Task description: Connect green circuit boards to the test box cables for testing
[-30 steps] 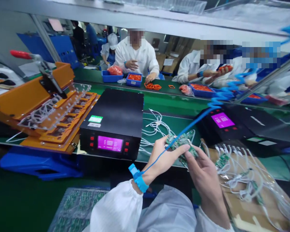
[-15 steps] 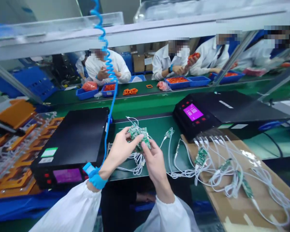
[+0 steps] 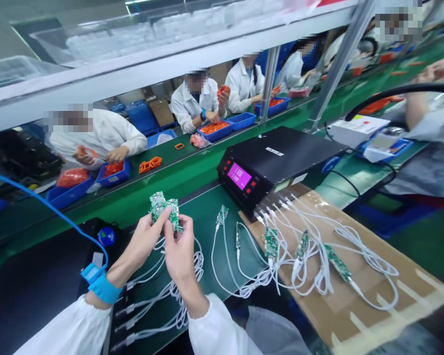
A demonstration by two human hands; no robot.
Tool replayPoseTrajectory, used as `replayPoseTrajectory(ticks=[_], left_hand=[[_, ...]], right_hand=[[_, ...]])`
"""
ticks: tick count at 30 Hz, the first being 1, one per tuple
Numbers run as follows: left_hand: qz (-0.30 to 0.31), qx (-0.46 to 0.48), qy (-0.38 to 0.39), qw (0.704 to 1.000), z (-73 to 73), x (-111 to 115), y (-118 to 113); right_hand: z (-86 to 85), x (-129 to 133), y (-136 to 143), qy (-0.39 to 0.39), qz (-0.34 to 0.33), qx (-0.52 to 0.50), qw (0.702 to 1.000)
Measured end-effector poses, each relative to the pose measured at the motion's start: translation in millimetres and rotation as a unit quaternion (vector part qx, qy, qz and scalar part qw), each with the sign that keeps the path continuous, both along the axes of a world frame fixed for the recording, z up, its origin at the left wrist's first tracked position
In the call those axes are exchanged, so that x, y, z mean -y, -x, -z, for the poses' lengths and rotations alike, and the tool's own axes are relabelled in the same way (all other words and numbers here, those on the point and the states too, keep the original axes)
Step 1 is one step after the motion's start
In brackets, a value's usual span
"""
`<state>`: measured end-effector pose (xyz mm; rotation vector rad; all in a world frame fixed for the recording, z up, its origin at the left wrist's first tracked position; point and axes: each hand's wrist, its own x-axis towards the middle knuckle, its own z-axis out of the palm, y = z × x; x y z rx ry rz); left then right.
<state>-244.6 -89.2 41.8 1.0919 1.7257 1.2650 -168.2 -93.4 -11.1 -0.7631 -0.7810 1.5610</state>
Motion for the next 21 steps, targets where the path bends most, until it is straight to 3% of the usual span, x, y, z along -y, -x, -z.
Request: replayPoseTrajectory(ticks=[3,6,10,12,15,17,18,21], left_hand=[[-0.038,0.059,-0.009,0.997,-5.8,-16,13],[-0.104,0.111,-0.050,0.987,-14.3,-27,39],[-0.139,0.117,-0.059,0.982,-17.7,-30,90],[-0.161,0.117,-0.030,0.980,-15.1,-28,109],[-0.174,0.130,-0.003,0.976,-9.5,-25,122],[-0.148,0.149,0.001,0.978,-6.7,-23,123],[-0.131,0.157,0.003,0.979,-5.8,-22,123],[-0.097,0.161,0.023,0.982,-3.4,-18,125]], right_hand=[[-2.2,-13,6,-0.035,-0.008,0.003,0.999],[-3.8,-31,-5,-0.102,-0.042,0.063,0.992],[-2.4,-73,-27,-0.189,0.033,0.235,0.953],[1.8,-94,-22,-0.239,0.010,0.365,0.900],[13.7,-107,6,-0.334,-0.144,0.558,0.746],[24.8,-104,32,-0.376,-0.226,0.618,0.653],[30.7,-101,46,-0.393,-0.248,0.627,0.625],[45.4,-93,76,-0.439,-0.273,0.627,0.582]])
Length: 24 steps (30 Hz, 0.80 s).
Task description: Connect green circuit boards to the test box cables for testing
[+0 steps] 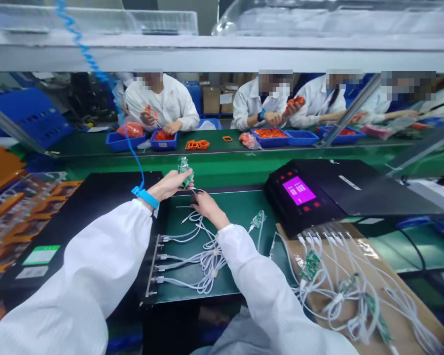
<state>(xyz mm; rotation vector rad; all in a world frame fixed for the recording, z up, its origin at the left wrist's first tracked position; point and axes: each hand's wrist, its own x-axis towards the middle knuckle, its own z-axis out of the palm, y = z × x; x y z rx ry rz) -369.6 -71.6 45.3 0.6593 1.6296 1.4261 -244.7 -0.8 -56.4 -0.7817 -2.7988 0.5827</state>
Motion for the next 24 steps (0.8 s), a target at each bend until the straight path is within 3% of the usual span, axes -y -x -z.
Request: replayPoseTrajectory(ticks=[4,9,13,18,24], left_hand=[[0.034,-0.112,0.026,0.993,4.8,3,10],[0.016,-0.264,0.043,0.963,9.5,6,23],[0.029,-0.332,0.054,0.941,7.1,9,25],[0.077,-0.394,0.047,0.915,8.0,9,25],[0.082,-0.449,0.048,0.888,14.5,5,31]], right_hand=[[4.6,-4,19,-0.041,-0.019,0.021,0.999],[1.3,-26,40,-0.058,0.072,0.028,0.995],[6.4,-42,50,0.003,0.071,0.040,0.997],[11.8,-61,35,0.097,0.035,-0.041,0.994],[15.7,-67,17,0.251,0.026,-0.168,0.953]])
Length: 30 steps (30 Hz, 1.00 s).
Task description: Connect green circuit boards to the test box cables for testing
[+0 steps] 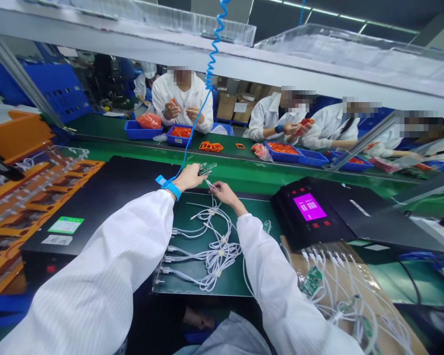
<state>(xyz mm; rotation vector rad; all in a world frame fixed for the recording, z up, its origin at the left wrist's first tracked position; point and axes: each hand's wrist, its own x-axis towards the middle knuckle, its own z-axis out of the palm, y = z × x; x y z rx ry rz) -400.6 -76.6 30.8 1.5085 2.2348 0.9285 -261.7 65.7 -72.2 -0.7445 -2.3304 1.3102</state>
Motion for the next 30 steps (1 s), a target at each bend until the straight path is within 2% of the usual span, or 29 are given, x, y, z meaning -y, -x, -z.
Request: replayPoseTrajectory(ticks=[4,8,13,18,23,30], left_hand=[[0.001,-0.027,-0.014,1.000,-0.9,1,2],[0.012,-0.028,0.006,1.000,-0.9,1,4],[0.027,-0.037,0.033,0.998,0.9,0,7],[0.016,-0.028,0.014,0.999,0.7,-1,9],[0.007,-0.061,-0.006,0.998,0.8,-3,11],[0.018,-0.101,0.011,0.995,0.0,-3,11]], right_hand=[[0.1,5,-6,0.092,0.001,-0.081,0.992],[0.1,12,-14,0.133,-0.001,-0.138,0.981],[5.8,21,-20,0.134,0.023,-0.185,0.973],[7.3,22,-23,0.125,0.062,-0.211,0.967],[4.5,22,-25,0.119,0.071,-0.211,0.968],[7.6,25,-26,0.104,0.081,-0.229,0.965]])
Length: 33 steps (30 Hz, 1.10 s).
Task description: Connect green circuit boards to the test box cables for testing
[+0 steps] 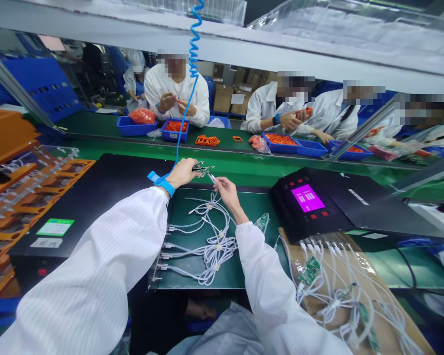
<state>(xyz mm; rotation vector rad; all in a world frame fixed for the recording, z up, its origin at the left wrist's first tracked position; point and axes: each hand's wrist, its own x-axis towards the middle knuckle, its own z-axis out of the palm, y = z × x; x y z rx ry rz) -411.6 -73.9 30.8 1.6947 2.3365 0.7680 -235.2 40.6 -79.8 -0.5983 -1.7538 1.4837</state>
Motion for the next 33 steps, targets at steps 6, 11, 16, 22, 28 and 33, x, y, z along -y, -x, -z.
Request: replayPoseTrajectory(ticks=[6,11,16,22,28,33], left_hand=[[0.012,-0.041,0.030,0.999,-1.3,1,-1],[0.009,-0.070,0.049,0.996,-1.3,2,-1],[0.013,-0.080,0.055,0.995,-0.8,3,1],[0.028,-0.056,0.038,0.997,0.2,4,4],[0.026,-0.073,0.050,0.996,-1.6,5,3],[0.050,-0.111,0.085,0.989,-7.8,7,2]], right_hand=[[-0.3,3,-1,-0.011,0.004,-0.013,1.000],[0.1,4,-1,-0.018,0.004,-0.026,0.999],[-1.1,7,-2,-0.023,0.010,-0.022,0.999],[-4.5,10,-3,-0.030,0.014,-0.011,0.999],[-4.3,11,-4,-0.040,0.010,-0.008,0.999],[-4.6,10,-4,-0.073,0.008,0.006,0.997]])
